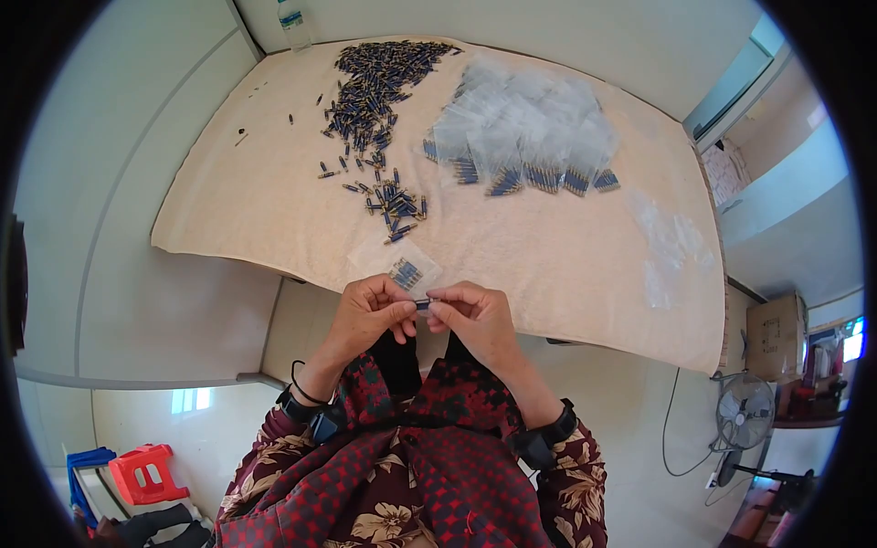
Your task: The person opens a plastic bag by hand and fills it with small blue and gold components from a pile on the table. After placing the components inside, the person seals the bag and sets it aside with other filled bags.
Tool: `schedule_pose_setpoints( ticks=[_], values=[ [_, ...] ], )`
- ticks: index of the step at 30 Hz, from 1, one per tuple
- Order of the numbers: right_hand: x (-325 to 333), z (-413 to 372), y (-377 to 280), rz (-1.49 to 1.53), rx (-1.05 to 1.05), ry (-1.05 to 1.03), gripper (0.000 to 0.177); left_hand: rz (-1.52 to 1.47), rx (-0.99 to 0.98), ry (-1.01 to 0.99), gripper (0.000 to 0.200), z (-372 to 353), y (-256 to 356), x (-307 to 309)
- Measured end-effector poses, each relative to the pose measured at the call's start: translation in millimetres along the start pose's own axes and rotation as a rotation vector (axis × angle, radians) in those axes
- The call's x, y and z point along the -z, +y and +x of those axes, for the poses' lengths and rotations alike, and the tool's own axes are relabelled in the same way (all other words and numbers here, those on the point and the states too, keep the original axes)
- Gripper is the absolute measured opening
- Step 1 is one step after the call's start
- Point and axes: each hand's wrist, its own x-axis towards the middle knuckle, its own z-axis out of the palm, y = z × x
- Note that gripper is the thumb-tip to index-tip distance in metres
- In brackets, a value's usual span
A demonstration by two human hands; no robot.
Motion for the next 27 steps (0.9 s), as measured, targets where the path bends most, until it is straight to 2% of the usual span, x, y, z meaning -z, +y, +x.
schedule_pose_setpoints(
  ticks=[6, 8, 13, 16, 20, 23, 24, 27],
  values=[
    [4.0, -22.1, 7.1, -0.081, -0.062, 0.000, 0.017, 0.092, 0.131, -0.088, 0.009, -7.4, 0.5, -2.2],
    [3.0, -25.7, 6.9, -0.116, 0.007, 0.014, 0.016, 0.109, 0.146, -0.103, 0.009, -7.4, 2.2, -3.6],
    [-2.3, -30.7, 5.4, -0.183, 0.165, 0.075, 0.014, 0.118, 0.138, -0.098, 0.009, -5.6, 5.2, -7.6],
    [-3.7, -31.4, 2.6, -0.163, 0.148, 0.100, 0.014, 0.131, 0.123, -0.099, 0.008, -4.3, 6.0, -11.1],
    [5.0, -25.1, 2.9, -0.147, 0.095, 0.112, 0.014, 0.247, 0.020, 0.025, 0.011, -2.2, 6.0, -19.0],
    [14.1, -17.9, 3.1, -0.155, 0.044, 0.115, 0.014, 0.894, -0.303, 0.237, 0.020, 2.4, 9.0, -18.7],
    [16.3, -15.9, 3.4, -0.167, 0.014, 0.113, 0.014, 0.895, -0.302, 0.234, 0.020, 4.7, 9.8, -20.0],
    [17.2, -10.7, 5.1, -0.189, -0.014, 0.117, 0.014, 1.303, -0.496, 0.312, 0.027, 13.2, 12.2, -26.8]
  ],
)
